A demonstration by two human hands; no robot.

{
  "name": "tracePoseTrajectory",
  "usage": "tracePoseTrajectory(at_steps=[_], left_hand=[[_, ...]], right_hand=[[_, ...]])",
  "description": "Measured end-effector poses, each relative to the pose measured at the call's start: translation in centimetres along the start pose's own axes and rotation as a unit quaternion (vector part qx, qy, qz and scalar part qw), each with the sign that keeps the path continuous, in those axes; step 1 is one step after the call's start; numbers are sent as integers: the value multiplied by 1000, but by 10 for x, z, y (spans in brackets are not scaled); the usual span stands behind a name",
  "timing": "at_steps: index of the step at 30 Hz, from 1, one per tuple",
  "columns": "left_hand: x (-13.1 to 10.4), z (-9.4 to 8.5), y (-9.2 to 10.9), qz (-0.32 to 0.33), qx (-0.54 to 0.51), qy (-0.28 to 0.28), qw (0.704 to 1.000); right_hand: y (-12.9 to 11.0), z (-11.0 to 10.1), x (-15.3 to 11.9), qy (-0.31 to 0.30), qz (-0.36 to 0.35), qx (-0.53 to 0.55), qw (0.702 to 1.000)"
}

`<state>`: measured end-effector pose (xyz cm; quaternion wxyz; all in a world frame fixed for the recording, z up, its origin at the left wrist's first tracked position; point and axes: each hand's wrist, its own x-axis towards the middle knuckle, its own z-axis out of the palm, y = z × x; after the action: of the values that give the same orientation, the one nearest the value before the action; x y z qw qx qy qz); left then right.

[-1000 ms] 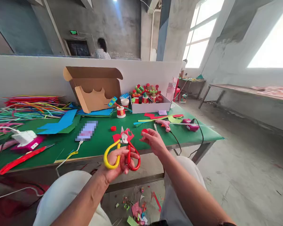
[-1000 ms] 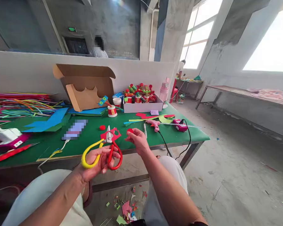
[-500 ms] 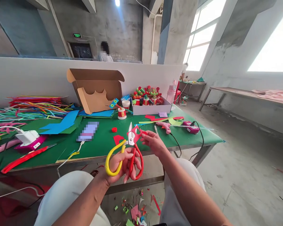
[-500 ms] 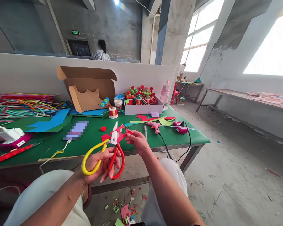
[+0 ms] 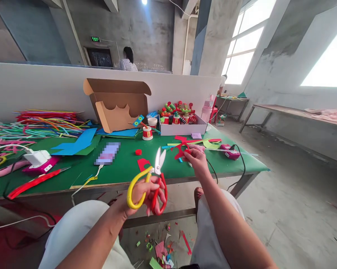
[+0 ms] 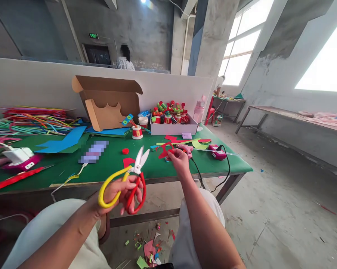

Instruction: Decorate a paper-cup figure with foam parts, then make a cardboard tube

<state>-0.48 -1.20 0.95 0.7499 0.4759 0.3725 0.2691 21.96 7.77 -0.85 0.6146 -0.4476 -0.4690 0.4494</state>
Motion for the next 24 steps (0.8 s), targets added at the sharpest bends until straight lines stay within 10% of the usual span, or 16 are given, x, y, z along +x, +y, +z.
tracePoseTrajectory(at_steps=[3,6,9,13,19,24], left_hand=[[-3,-17,10,38,-3,121,992],[-8,-32,17,83,3,208,975],[-9,-44,17,104,94,276,951],[0,-54,20,64,339,370,863],[23,-53,53,-22,695,356,624],[45,-56,62,-39,744,267,611]], right_hand=[[-10,-4,-11,-178,44,-8,983],[-15,-1,-27,-445,121,-41,886],[-13,4,-36,-560,159,-70,810],[-4,14,-34,-448,127,-55,883],[6,25,-19,-126,77,27,989],[13,17,0,123,-6,125,984]])
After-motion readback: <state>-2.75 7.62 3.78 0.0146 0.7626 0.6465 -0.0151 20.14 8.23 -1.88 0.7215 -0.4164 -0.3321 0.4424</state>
